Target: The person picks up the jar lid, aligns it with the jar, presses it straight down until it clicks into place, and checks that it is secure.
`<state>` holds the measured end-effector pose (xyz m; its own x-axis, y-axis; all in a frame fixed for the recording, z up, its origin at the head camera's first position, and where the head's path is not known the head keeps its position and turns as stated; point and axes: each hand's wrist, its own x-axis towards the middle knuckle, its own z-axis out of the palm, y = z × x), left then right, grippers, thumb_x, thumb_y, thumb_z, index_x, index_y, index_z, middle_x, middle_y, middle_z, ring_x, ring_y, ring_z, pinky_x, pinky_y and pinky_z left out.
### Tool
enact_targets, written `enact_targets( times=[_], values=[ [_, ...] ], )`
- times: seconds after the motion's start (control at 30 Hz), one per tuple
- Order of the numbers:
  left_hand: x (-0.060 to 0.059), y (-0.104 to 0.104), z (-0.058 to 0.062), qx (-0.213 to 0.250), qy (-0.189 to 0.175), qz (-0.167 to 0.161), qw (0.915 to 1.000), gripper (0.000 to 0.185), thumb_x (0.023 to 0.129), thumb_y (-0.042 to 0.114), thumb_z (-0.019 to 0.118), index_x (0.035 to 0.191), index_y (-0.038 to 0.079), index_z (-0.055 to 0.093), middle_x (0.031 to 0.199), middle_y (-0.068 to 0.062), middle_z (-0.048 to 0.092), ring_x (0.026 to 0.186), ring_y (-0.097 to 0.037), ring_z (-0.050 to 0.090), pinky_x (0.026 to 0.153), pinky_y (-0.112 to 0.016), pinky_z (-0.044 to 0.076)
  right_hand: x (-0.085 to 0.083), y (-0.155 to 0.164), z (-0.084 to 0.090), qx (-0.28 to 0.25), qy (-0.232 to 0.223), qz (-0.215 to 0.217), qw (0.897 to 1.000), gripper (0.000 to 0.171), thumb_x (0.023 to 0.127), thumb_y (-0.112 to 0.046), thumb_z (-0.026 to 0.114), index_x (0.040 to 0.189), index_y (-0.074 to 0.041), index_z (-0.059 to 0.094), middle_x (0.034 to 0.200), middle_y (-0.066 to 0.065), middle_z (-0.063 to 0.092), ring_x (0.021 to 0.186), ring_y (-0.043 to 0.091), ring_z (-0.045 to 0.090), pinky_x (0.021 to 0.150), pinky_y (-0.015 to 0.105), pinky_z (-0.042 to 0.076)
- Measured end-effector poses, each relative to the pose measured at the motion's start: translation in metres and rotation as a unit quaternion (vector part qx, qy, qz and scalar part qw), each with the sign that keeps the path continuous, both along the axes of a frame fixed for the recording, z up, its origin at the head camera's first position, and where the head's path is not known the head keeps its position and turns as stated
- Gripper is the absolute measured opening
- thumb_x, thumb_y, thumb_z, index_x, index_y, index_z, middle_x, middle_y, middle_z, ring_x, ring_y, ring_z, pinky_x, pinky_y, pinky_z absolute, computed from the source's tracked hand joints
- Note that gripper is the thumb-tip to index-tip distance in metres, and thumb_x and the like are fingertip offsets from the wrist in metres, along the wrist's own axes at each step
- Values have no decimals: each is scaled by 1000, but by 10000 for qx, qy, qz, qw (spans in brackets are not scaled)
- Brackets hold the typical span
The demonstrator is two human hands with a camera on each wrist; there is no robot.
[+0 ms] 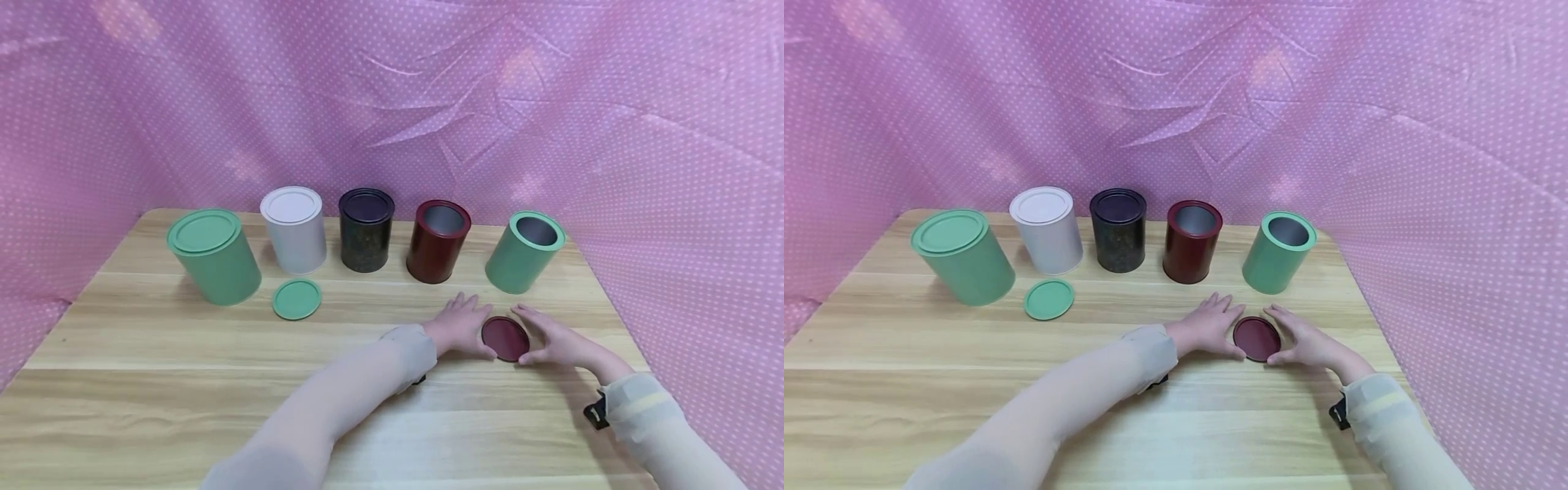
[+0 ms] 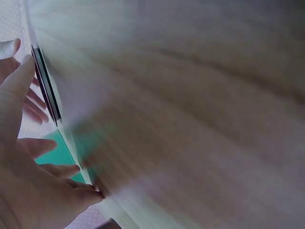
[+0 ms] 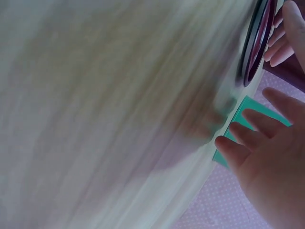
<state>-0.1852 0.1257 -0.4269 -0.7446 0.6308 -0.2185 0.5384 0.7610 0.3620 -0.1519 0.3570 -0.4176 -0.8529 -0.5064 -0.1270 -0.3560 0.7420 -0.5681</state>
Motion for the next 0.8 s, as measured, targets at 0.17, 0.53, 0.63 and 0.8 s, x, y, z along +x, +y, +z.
enact_targets(
  times=[0.17, 0.53, 0.63, 0.8],
  values=[
    [4, 3, 3, -110, 77, -126, 9998, 92, 79, 60, 70, 153, 21, 31, 161, -9, 22, 149, -35, 15, 122, -44, 18, 0, 5, -4, -13, -4, 49, 10000, 98, 72, -30, 84, 143, 13, 32, 148, 38, 27, 136, 57, 24, 108, 69, 21],
    [7, 8, 6, -220, 392, -279, 9986, 85, 81, 57, 70, 149, 16, 39, 158, -9, 30, 147, -31, 23, 121, -39, 21, 0, 2, -3, 103, -72, 39, 9999, 92, 73, -28, 84, 141, 13, 37, 149, 37, 26, 135, 58, 23, 107, 71, 22],
    [6, 9, 7, -371, 433, -244, 9981, 85, 82, 58, 68, 149, 15, 39, 158, -8, 30, 147, -29, 23, 121, -37, 21, 1, 1, -2, 96, -84, 59, 9999, 92, 72, -27, 84, 141, 13, 38, 149, 37, 26, 135, 58, 23, 106, 71, 23],
    [6, 8, 5, -514, 409, -176, 9977, 84, 82, 60, 67, 148, 17, 40, 158, -6, 30, 148, -27, 23, 121, -35, 21, 2, -3, -1, 107, -122, 69, 9998, 90, 73, -26, 84, 141, 13, 37, 149, 37, 24, 135, 58, 23, 107, 71, 23]
  ],
)
